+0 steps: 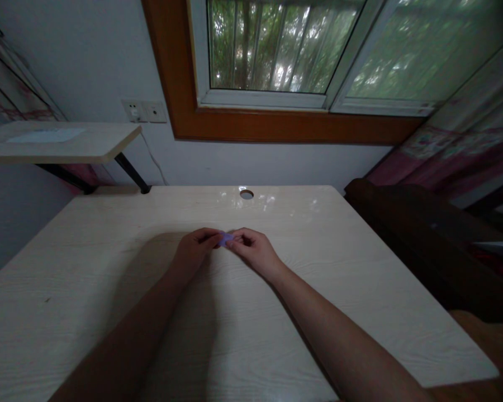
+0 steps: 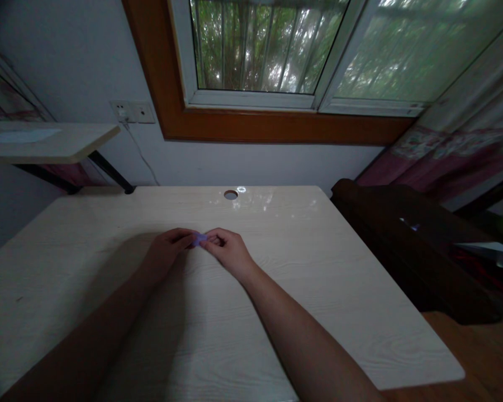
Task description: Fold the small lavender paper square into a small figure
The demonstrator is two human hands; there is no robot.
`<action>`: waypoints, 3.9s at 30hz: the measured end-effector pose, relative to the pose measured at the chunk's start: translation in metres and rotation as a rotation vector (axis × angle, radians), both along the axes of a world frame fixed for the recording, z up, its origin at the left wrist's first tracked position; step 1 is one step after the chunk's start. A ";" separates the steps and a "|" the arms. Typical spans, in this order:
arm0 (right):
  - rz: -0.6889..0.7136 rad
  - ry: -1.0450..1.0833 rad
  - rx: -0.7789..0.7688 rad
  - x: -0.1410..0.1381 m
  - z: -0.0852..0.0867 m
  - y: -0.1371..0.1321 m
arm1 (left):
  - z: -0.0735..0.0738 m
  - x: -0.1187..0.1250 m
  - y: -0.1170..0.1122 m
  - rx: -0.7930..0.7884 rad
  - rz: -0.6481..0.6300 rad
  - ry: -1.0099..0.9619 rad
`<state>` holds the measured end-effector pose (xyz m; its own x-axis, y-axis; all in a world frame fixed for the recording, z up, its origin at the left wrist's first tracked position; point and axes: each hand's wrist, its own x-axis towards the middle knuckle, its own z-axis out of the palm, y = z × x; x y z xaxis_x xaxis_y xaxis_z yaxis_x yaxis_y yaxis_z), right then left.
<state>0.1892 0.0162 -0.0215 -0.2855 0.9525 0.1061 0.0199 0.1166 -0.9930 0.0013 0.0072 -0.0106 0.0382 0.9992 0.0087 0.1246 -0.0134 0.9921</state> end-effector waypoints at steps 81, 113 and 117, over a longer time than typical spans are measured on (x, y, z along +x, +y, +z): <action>-0.050 -0.071 0.162 0.004 0.005 -0.001 | 0.004 0.003 -0.009 0.096 -0.038 0.132; -0.016 0.134 -0.078 0.004 -0.003 0.003 | -0.001 0.005 -0.005 0.211 0.026 0.064; -0.031 0.125 -0.085 0.004 -0.001 0.003 | -0.001 0.006 -0.006 0.269 0.017 0.108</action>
<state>0.1930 0.0190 -0.0225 -0.2459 0.9676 0.0574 -0.1020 0.0331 -0.9942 0.0074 0.0013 -0.0117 0.0369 0.9620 0.2706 0.2317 -0.2716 0.9341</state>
